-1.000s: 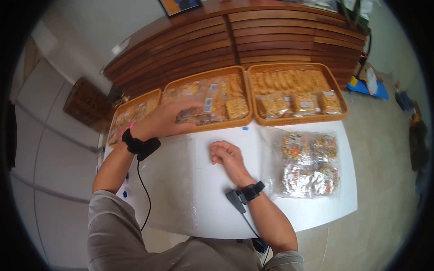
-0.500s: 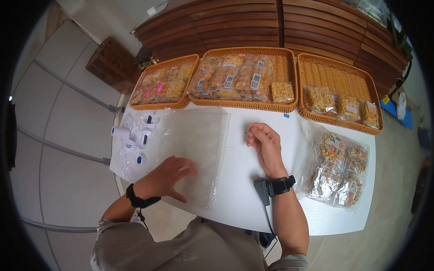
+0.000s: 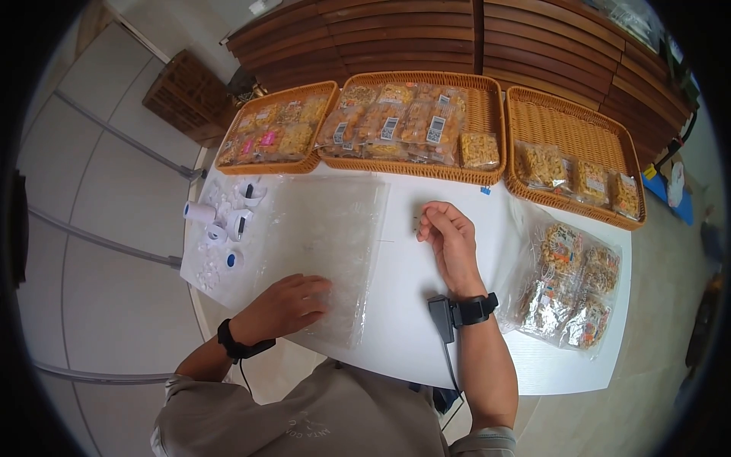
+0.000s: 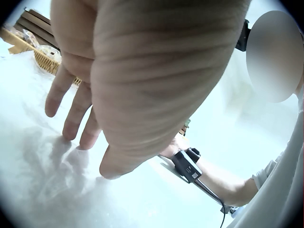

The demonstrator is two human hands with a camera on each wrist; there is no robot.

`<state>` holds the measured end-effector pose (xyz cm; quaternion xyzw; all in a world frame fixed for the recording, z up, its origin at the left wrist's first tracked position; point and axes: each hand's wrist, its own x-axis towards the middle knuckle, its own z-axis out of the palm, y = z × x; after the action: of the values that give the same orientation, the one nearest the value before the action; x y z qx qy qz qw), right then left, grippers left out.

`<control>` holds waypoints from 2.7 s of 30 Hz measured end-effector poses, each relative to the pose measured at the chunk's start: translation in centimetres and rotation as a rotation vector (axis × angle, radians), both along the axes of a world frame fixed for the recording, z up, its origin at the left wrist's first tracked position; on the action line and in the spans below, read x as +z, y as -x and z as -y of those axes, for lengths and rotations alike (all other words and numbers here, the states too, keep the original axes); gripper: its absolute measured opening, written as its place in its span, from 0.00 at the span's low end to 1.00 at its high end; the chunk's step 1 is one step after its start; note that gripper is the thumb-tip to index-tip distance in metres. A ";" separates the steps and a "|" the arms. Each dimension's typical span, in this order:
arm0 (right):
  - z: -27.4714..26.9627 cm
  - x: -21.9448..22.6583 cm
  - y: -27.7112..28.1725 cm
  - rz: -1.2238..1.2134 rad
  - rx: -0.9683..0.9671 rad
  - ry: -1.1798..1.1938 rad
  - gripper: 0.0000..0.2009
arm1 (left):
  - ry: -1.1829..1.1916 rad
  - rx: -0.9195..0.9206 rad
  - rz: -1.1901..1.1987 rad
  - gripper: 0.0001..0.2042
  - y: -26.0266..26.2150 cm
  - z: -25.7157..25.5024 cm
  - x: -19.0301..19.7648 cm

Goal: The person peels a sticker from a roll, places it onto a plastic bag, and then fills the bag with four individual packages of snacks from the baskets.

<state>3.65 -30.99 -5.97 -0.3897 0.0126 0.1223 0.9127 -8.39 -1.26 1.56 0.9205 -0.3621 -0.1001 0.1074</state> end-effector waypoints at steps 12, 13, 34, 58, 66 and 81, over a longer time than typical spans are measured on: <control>-0.1 0.1 0.0 -0.003 0.006 0.006 0.07 | 0.227 0.457 -0.049 0.18 -4.0 4.4 1.5; 0.0 0.0 0.0 0.001 0.007 0.003 0.07 | 0.260 0.479 -0.064 0.18 -5.1 4.8 1.5; 0.1 -0.2 0.0 0.010 0.021 -0.002 0.07 | 0.427 0.513 -0.061 0.10 -10.4 5.0 -1.2; 0.6 0.3 0.2 0.036 0.148 -0.146 0.31 | 1.164 0.391 -0.874 0.16 -8.8 4.8 10.3; 1.1 1.2 0.9 0.057 0.150 -0.350 0.34 | 0.973 0.494 -0.596 0.13 -11.6 3.1 10.9; 1.2 1.2 1.1 0.169 0.344 -0.063 0.13 | 0.710 0.506 -0.332 0.12 -12.6 -1.9 12.0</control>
<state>2.53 -32.16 -4.76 -0.3664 -0.1348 0.2436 0.8878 4.25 0.68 13.51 0.8576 -0.1157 -0.0866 0.4936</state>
